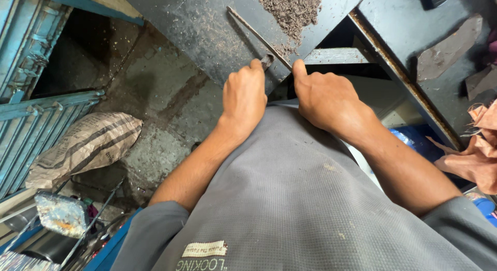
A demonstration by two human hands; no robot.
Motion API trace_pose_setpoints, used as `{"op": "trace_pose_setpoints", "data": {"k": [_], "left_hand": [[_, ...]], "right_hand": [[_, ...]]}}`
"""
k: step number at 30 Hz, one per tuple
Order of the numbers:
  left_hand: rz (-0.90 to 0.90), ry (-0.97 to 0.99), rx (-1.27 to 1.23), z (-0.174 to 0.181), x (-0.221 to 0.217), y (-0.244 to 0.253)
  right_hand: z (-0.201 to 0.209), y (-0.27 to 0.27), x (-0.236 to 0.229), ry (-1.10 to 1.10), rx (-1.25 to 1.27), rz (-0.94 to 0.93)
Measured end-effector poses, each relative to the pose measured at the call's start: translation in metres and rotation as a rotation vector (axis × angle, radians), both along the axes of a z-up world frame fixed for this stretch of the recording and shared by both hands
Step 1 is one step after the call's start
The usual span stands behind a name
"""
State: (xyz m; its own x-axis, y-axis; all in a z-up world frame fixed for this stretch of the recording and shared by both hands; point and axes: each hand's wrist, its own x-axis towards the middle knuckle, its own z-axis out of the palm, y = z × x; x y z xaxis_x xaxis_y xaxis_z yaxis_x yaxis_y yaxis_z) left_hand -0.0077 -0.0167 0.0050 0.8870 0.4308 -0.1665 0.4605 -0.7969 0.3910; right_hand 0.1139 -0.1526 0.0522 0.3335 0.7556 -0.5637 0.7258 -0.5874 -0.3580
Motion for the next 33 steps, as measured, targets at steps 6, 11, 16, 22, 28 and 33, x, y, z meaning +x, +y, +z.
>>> {"op": "trace_pose_setpoints", "data": {"k": [6,11,16,22,28,33], "left_hand": [[0.029,0.057,-0.005,-0.001,0.011,-0.004],[0.005,0.077,0.062,0.000,0.012,-0.008],[-0.004,0.073,0.053,0.001,0.013,-0.008],[0.000,0.096,0.057,0.002,0.014,-0.012],[0.020,0.075,0.057,-0.001,0.013,-0.011],[0.040,0.044,0.045,-0.004,0.012,-0.009]], "right_hand": [[-0.022,0.002,-0.005,-0.012,0.004,0.034],[-0.041,-0.001,0.001,0.021,0.003,0.089],[-0.046,0.001,0.001,-0.010,0.021,0.082],[-0.021,0.001,0.006,0.083,-0.075,0.055],[-0.040,0.005,0.006,0.158,-0.020,0.059],[-0.053,0.005,-0.001,0.085,0.042,0.030]]}}
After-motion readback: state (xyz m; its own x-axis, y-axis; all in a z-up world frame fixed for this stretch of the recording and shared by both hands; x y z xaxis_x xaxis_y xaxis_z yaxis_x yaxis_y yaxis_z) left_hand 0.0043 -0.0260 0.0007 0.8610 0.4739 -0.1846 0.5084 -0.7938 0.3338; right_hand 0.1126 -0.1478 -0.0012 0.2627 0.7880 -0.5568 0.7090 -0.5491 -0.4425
